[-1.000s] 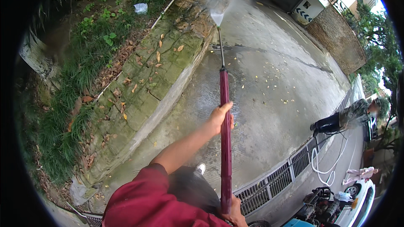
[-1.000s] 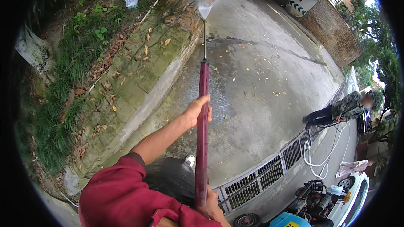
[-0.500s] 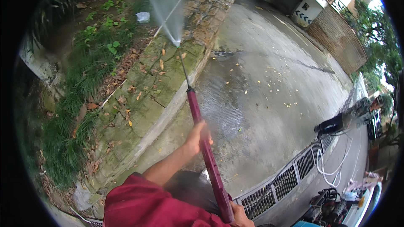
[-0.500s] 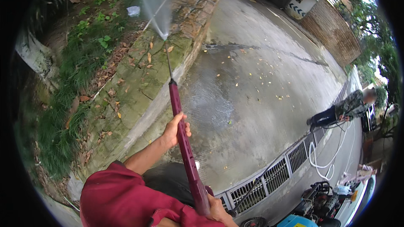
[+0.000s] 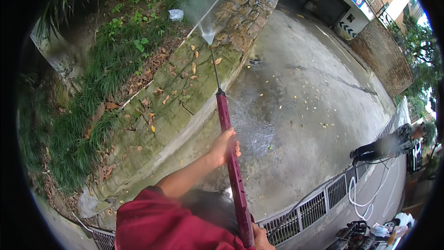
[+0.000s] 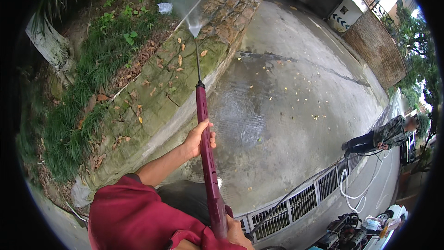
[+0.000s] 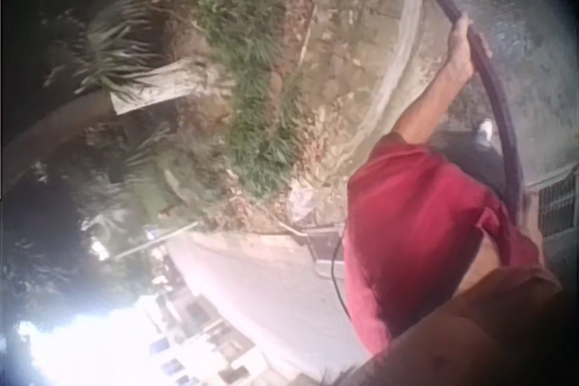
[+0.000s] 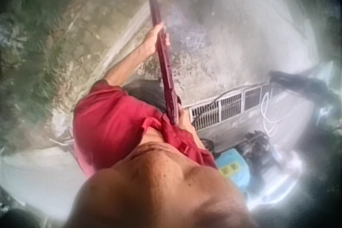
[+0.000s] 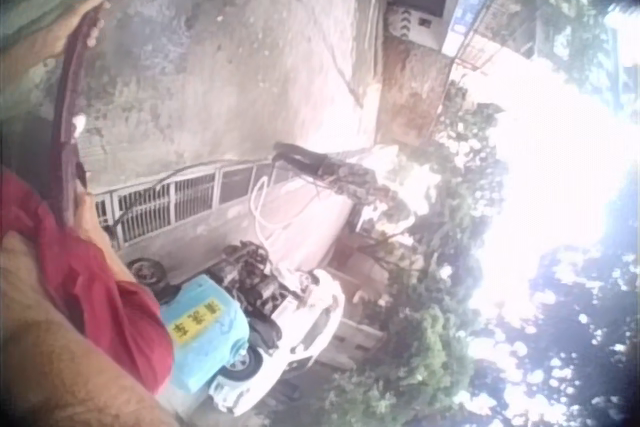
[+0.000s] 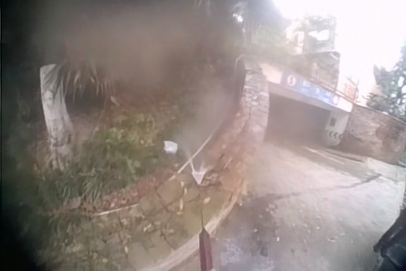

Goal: The person uses a pressure washer to clean a concrete floor and a stone wall at a parking garage entrance. They move the spray wand across the floor and then along the wall, removing dirt and moss.

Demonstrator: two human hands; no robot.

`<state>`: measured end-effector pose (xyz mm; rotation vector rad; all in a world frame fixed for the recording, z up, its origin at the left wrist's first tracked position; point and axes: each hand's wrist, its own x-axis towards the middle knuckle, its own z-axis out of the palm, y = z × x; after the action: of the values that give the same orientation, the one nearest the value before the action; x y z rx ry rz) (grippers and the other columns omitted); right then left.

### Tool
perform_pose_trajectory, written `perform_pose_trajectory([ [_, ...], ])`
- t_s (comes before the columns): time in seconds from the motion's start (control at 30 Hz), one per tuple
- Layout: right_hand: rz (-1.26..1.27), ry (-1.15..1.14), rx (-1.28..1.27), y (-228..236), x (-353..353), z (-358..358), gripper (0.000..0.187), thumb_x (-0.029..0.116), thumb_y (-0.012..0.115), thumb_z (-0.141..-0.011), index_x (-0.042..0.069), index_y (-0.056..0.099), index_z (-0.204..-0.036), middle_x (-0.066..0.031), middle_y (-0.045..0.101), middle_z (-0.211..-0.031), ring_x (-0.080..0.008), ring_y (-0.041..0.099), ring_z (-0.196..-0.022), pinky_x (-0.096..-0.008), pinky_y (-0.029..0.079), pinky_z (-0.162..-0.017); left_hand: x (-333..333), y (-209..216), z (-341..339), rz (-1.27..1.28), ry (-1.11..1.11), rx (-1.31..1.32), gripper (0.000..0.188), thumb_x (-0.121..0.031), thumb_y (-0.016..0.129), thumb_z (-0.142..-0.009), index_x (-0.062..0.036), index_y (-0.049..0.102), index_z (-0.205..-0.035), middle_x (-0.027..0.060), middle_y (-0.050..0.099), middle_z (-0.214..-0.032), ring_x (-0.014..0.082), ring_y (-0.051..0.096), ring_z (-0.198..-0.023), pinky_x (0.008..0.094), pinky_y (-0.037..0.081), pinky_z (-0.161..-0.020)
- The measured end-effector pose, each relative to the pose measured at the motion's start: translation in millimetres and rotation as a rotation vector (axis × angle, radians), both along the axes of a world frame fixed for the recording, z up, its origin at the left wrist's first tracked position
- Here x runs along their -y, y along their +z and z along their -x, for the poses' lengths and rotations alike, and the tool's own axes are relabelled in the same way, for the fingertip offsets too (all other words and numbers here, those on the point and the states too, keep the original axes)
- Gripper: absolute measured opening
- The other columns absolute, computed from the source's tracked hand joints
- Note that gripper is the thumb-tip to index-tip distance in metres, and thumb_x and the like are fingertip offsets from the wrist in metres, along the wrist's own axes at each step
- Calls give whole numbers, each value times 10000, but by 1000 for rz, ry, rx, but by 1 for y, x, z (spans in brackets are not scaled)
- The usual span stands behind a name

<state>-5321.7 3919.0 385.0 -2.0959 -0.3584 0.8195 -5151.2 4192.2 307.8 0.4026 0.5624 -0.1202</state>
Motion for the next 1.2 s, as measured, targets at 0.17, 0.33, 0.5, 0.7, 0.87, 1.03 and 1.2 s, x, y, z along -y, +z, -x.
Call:
perform_pose_trajectory([
  [0.17, 47, 30, 65, 12, -35, -26, 389, 138, 681, -770, 10, 581, -1123, -277, 657, -876, -402, 672, -876, -423, 512, -766, -40, -16, -47, 32, 41, 30, 429, -455, 679, -866, -116, 480, -1036, 92, 535, -744, 173, 511, -515, 348, 438, -478],
  [0.33, 25, -21, 54, 8, -73, -55, 341, 134, 664, -790, -2, 592, -1094, -259, 659, -884, -373, 675, -869, -399, 510, -744, -76, -4, -93, 26, 64, 151, 466, -473, 693, -852, -114, 471, -1049, 90, 512, -728, 177, 496, -504, 333, 429, -466],
  [0.5, 47, 26, -23, 21, -34, -19, 434, 144, 673, -791, 9, 573, -1191, -235, 674, -917, -316, 685, -899, -377, 509, -786, -39, 1, -37, 3, 36, 3, 484, -507, 667, -861, -108, 501, -1079, 83, 536, -766, 166, 522, -543, 323, 440, -483],
  [0.7, 54, 63, 6, 20, -32, 4, 422, 188, 704, -781, 3, 587, -1143, -254, 667, -899, -337, 689, -895, -394, 516, -768, -28, -5, 22, 8, 51, 0, 474, -477, 650, -883, -95, 472, -1099, 94, 529, -759, 175, 511, -551, 352, 438, -498],
  [0.87, 67, 58, 59, 7, -75, -2, 396, 185, 707, -780, 6, 593, -1114, -234, 673, -882, -313, 691, -872, -393, 516, -765, -87, 5, -22, 7, 79, 71, 467, -476, 654, -883, -96, 481, -1090, 82, 519, -760, 153, 505, -547, 311, 421, -472],
  [1.03, -5, -9, -37, 7, -63, 21, 429, 178, 687, -792, 38, 588, -1186, -234, 673, -889, -328, 691, -883, -400, 516, -780, -72, 9, 8, -79, 66, 31, 508, -514, 643, -878, -103, 479, -1128, 73, 538, -754, 163, 517, -532, 343, 461, -492],
  [1.2, 97, 18, -43, 20, -19, 57, 477, 187, 689, -786, 43, 571, -1225, -249, 670, -908, -362, 683, -905, -406, 512, -797, -16, -10, 76, 4, 11, -20, 497, -495, 635, -888, -94, 468, -1131, 91, 557, -754, 184, 539, -551, 388, 481, -525],
])
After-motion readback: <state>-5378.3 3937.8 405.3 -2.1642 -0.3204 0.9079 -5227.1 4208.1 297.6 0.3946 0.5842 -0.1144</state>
